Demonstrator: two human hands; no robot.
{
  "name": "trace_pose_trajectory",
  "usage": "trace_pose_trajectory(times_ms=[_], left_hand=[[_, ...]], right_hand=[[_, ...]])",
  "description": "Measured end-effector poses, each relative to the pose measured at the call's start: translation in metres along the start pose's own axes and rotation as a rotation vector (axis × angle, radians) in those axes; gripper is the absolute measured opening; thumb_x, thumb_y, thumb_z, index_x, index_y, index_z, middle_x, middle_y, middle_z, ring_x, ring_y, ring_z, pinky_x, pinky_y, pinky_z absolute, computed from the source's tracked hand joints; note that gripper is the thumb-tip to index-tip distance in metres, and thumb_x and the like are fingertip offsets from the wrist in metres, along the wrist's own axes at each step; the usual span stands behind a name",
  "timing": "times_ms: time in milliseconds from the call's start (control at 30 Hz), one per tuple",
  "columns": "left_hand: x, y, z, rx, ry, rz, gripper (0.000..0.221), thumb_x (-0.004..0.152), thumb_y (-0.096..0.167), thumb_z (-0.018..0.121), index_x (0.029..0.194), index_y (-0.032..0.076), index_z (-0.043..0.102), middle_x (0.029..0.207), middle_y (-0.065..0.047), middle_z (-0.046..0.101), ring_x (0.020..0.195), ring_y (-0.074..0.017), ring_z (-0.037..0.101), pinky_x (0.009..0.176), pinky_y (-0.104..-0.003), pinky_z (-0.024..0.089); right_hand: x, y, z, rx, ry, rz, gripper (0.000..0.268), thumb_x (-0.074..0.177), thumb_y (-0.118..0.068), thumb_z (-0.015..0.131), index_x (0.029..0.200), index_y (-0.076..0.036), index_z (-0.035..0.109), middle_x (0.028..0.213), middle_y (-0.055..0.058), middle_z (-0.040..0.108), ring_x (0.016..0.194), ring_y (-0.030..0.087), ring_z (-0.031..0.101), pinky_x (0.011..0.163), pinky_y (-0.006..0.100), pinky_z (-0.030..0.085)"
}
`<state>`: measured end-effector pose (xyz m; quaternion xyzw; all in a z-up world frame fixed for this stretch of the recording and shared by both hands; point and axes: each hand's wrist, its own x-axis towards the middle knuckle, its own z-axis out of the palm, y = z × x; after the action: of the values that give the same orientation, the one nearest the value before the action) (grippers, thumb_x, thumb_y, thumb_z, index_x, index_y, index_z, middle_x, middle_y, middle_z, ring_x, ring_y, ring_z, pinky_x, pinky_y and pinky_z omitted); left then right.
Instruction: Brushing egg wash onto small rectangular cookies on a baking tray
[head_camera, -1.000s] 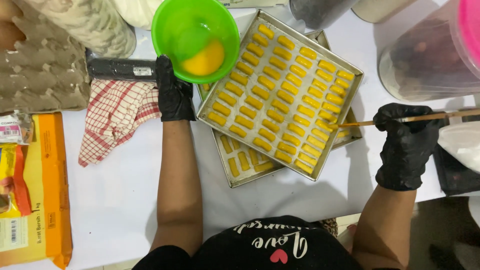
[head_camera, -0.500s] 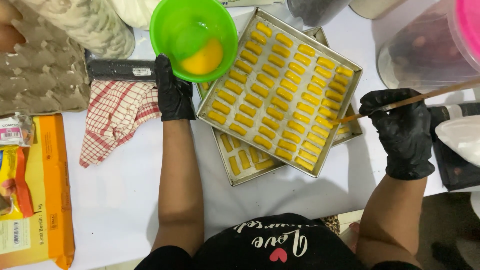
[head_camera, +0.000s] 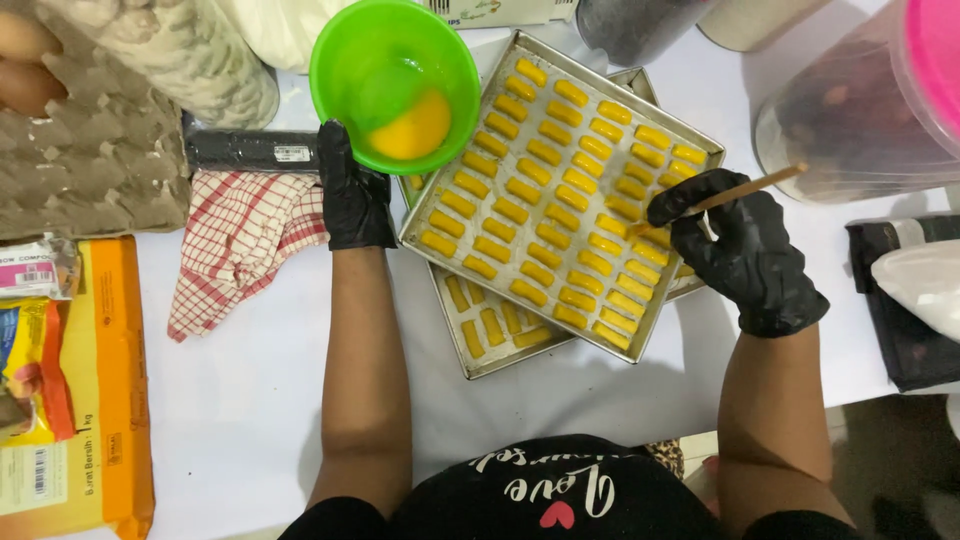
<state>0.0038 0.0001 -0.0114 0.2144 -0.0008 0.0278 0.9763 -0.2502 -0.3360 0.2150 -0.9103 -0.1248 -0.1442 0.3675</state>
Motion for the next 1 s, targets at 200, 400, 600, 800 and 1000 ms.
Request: trace_pose_trajectory(times_ms=[200, 400, 600, 800, 1000], left_hand=[[-0.002, -0.002, -0.007, 0.010, 0.126, -0.023, 0.028, 0.096, 0.021, 0.076, 0.123, 0.021, 0.073, 0.133, -0.001, 0.071, 0.124, -0.0160, 0.065, 0.106, -0.038, 0.056], [-0.001, -0.001, -0.002, -0.012, 0.047, -0.021, 0.026, 0.095, 0.023, 0.078, 0.121, 0.020, 0.074, 0.130, -0.002, 0.071, 0.123, -0.0175, 0.065, 0.107, -0.039, 0.054], [0.012, -0.018, -0.046, 0.008, 0.080, 0.018, 0.035, 0.095, 0.019, 0.078, 0.130, 0.022, 0.071, 0.135, 0.003, 0.070, 0.129, -0.0133, 0.062, 0.110, -0.036, 0.053], [-0.010, 0.006, 0.018, 0.032, 0.121, -0.044, 0.030, 0.091, 0.025, 0.079, 0.120, 0.020, 0.073, 0.127, -0.003, 0.073, 0.119, -0.0188, 0.067, 0.102, -0.039, 0.058], [0.009, -0.009, -0.040, 0.016, 0.042, -0.062, 0.030, 0.105, 0.019, 0.068, 0.135, 0.017, 0.066, 0.133, -0.010, 0.071, 0.123, -0.0317, 0.070, 0.108, -0.048, 0.058]], right_hand=[[-0.025, 0.030, -0.011, 0.642, 0.505, 0.263, 0.048, 0.096, -0.050, 0.061, 0.107, -0.004, 0.058, 0.096, 0.026, 0.065, 0.089, 0.036, 0.071, 0.088, 0.046, 0.066], [-0.046, 0.025, -0.013, 0.392, 0.719, 0.094, 0.029, 0.110, 0.001, 0.058, 0.118, -0.020, 0.039, 0.107, 0.021, 0.050, 0.084, 0.032, 0.053, 0.068, 0.040, 0.050], [-0.020, 0.003, 0.002, 0.454, 0.963, 0.454, 0.024, 0.103, -0.018, 0.073, 0.086, -0.011, 0.057, 0.074, 0.007, 0.059, 0.056, 0.020, 0.057, 0.057, 0.030, 0.044], [0.028, -0.039, 0.037, 0.807, 0.572, 0.247, 0.027, 0.093, -0.023, 0.075, 0.110, -0.005, 0.063, 0.108, 0.019, 0.066, 0.090, 0.024, 0.070, 0.083, 0.025, 0.060], [0.112, -0.068, 0.110, 0.536, 0.461, 0.195, 0.035, 0.089, -0.005, 0.086, 0.120, -0.005, 0.069, 0.114, 0.015, 0.074, 0.105, 0.025, 0.075, 0.089, 0.037, 0.066]])
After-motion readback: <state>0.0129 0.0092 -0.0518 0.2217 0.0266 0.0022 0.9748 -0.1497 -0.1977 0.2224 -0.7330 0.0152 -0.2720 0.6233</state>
